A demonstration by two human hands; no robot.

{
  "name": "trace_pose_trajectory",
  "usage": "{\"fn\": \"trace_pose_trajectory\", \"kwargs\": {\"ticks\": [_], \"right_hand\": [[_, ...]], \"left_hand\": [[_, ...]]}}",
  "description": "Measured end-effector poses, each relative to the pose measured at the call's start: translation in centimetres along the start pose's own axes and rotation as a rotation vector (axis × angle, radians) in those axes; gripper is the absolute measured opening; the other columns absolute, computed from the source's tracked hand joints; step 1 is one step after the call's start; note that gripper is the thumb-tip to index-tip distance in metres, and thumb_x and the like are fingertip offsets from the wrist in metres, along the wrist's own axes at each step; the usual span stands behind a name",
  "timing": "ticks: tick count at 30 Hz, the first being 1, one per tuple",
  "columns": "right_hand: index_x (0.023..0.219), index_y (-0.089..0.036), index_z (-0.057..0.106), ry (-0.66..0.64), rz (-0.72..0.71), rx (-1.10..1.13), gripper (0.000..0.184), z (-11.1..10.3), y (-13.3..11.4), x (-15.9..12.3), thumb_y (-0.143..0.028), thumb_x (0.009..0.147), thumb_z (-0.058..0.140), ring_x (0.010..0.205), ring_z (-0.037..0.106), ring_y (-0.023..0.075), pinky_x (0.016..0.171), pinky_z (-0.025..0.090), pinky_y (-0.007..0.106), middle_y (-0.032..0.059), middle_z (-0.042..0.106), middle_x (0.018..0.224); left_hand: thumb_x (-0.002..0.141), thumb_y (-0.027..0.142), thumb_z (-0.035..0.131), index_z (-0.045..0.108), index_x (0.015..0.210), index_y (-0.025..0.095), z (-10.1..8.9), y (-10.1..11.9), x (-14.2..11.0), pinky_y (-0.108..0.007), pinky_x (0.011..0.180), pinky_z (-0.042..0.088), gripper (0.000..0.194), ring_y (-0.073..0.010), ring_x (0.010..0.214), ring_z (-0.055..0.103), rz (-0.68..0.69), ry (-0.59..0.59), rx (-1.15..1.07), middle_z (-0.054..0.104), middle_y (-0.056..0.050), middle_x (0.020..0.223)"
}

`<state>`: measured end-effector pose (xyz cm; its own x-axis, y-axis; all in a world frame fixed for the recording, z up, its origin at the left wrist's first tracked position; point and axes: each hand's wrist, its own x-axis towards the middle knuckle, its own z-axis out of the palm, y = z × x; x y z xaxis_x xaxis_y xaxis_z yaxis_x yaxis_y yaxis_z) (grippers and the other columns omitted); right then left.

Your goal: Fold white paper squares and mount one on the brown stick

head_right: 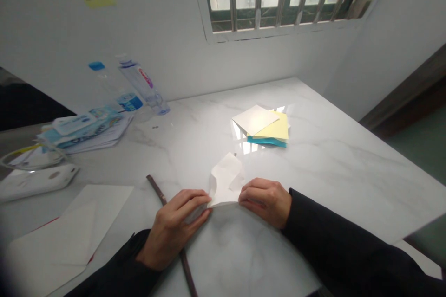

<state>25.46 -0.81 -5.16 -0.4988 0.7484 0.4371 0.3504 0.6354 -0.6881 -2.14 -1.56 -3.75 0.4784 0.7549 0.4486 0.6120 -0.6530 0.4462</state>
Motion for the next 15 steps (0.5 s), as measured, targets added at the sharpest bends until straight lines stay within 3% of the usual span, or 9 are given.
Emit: {"fn": "trace_pose_trajectory", "kwargs": {"ticks": [7,15], "right_hand": [[0.093,-0.02,0.073,-0.001,0.016,0.02,0.009,-0.1,0.1,-0.1,-0.02,0.097,0.065,0.085,0.07,0.0156,0.077,0.058,0.028,0.0056,0.072,0.094],[0.105,-0.021,0.071,0.027,-0.059,-0.163,0.014,0.2,1.5,-0.5,-0.024,0.092,0.071,0.088,0.067,0.0211,0.076,0.058,0.034,0.0084,0.073,0.097]], "left_hand": [[0.096,0.016,0.062,0.07,0.099,0.023,-0.1,0.4,0.0,-0.031,0.083,0.059,0.011,-0.0177,0.089,0.071,0.001,-0.018,0.014,0.073,-0.003,0.097],[0.096,0.016,0.063,0.071,0.096,0.021,-0.3,0.6,0.0,-0.03,0.079,0.059,0.01,-0.0174,0.087,0.069,0.043,-0.03,0.03,0.072,-0.003,0.095]]}}
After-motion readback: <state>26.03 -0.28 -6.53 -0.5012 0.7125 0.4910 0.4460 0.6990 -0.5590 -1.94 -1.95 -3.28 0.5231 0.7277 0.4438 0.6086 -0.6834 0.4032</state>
